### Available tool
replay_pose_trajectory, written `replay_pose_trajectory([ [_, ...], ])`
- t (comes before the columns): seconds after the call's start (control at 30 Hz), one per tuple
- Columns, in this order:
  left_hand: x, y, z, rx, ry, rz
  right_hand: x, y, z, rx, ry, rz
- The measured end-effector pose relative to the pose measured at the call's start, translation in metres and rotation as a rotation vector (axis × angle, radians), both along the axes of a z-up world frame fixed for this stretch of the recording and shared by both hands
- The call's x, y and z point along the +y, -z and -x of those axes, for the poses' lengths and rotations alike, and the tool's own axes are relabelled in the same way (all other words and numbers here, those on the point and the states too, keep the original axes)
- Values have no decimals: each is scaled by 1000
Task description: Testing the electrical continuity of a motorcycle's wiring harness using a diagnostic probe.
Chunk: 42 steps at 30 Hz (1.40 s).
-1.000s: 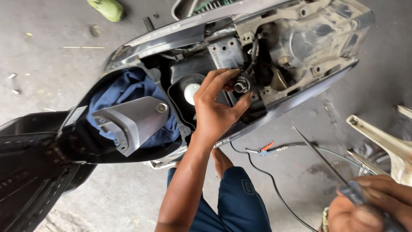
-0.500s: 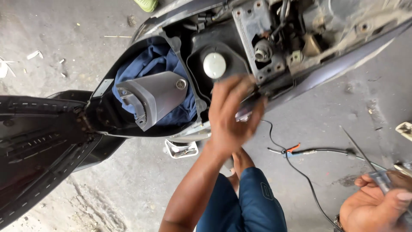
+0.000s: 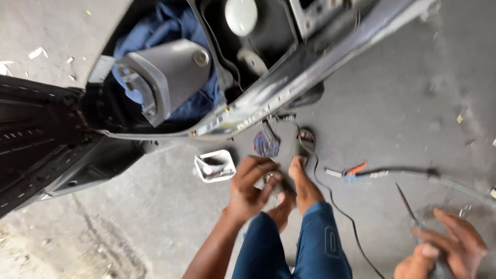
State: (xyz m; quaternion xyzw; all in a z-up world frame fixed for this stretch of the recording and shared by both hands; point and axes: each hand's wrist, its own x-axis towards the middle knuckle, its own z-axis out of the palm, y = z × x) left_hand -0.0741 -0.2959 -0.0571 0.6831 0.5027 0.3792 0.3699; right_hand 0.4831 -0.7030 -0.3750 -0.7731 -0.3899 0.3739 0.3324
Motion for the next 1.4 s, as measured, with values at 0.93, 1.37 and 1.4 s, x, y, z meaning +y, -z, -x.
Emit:
replay_pose_trajectory([
  [0.93, 397, 18, 103, 709, 150, -143, 667, -384, 499, -495, -1642, -300],
  [1.37, 377, 31, 103, 513, 94, -125, 699, -394, 491, -577, -1090, -417],
  [1.4, 375, 30, 103, 476, 87, -129, 709, -400, 479, -606, -930, -384],
])
